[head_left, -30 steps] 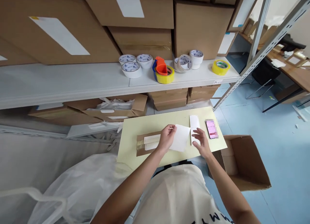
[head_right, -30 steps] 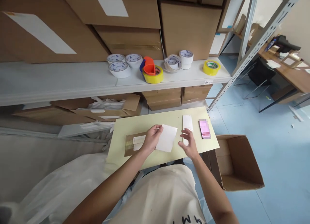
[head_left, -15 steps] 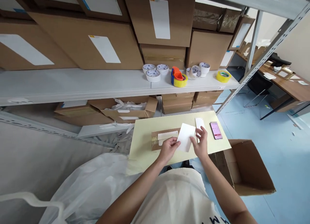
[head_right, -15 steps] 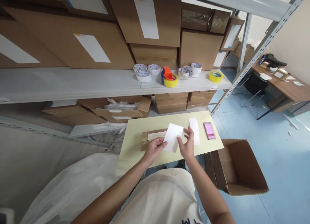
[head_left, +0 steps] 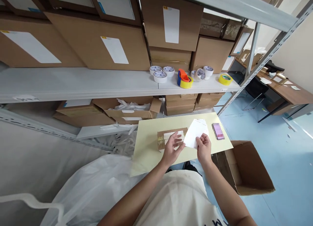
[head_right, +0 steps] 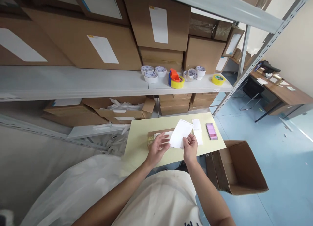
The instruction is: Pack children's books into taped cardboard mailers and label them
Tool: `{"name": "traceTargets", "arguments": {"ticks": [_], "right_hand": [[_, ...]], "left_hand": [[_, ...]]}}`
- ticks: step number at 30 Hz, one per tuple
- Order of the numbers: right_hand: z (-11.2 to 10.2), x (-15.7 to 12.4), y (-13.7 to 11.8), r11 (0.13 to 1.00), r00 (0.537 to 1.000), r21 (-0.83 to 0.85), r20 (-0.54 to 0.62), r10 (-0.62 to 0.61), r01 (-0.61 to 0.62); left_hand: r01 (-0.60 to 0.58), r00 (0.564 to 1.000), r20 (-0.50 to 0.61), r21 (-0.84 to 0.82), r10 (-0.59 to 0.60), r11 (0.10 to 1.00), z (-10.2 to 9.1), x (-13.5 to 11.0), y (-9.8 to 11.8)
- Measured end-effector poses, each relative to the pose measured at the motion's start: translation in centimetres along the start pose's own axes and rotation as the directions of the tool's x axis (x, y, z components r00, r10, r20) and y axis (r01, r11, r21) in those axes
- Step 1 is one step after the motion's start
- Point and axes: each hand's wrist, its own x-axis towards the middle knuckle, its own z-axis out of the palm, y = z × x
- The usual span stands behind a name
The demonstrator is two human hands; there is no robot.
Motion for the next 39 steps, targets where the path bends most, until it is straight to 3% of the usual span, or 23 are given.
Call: {"name": "traceTargets", "arguments": {"ticks": [3,5,7,9,10,12,17,23,26,31,39], "right_hand": [[0.1,-0.8,-0.2,0.974,0.985,-0.178,-0.067,-0.157,0.143],[0.3,-1.6,-0.6,0.871,0.934,-0.375,-0.037,-0.355,0.316],[0.5,-2.3,-1.3,0.718,0.869,-0.501,0.169,-0.466,0.483],[0.8,-2.8,-2.1,0.624,0.806,-0.510,0.399,-0.438,0.592],[0.9,-3.0,-2.5,0.606,0.782,-0.499,0.463,-0.418,0.620],[1.1,-3.1,-3.4,0.593,0.766,-0.490,0.475,-0.433,0.639],[1.3,-3.5,-5.2,0.617,0.759,-0.443,0.387,-0.523,0.651],[1.2,-4.2,-6.1,0.606,0.746,-0.436,0.388,-0.541,0.666],[0.8,-4.3,-6.1,0.616,0.764,-0.452,0.391,-0.513,0.645],[0.0,-3.5,-6.1,0.718,0.795,-0.365,0.408,-0.448,0.592],[-1.1,-1.0,-6.4,0.893,0.837,-0.167,0.452,-0.308,0.419]], "left_hand": [[0.146,0.985,0.120,-0.162,-0.127,0.976,0.1,0.4,0.2],[0.176,0.983,0.084,-0.183,-0.163,0.967,0.2,0.5,0.7],[0.179,0.983,0.064,-0.193,-0.170,0.965,0.3,0.5,1.3],[0.174,0.983,0.104,-0.225,-0.154,0.959,0.2,0.4,2.0],[0.182,0.979,0.135,-0.260,-0.151,0.948,0.2,0.2,2.3],[0.227,0.967,0.191,-0.358,-0.167,0.906,0.2,-0.1,2.9],[0.305,0.950,0.224,-0.524,-0.217,0.795,0.6,-1.0,3.6],[0.296,0.953,0.216,-0.517,-0.212,0.803,1.1,-1.2,3.6],[0.290,0.954,0.217,-0.506,-0.205,0.813,1.3,-1.2,3.3],[0.272,0.955,0.245,-0.485,-0.169,0.831,1.6,-0.7,3.5],[0.072,0.985,0.170,-0.355,-0.011,0.932,2.7,0.8,5.0]]}}
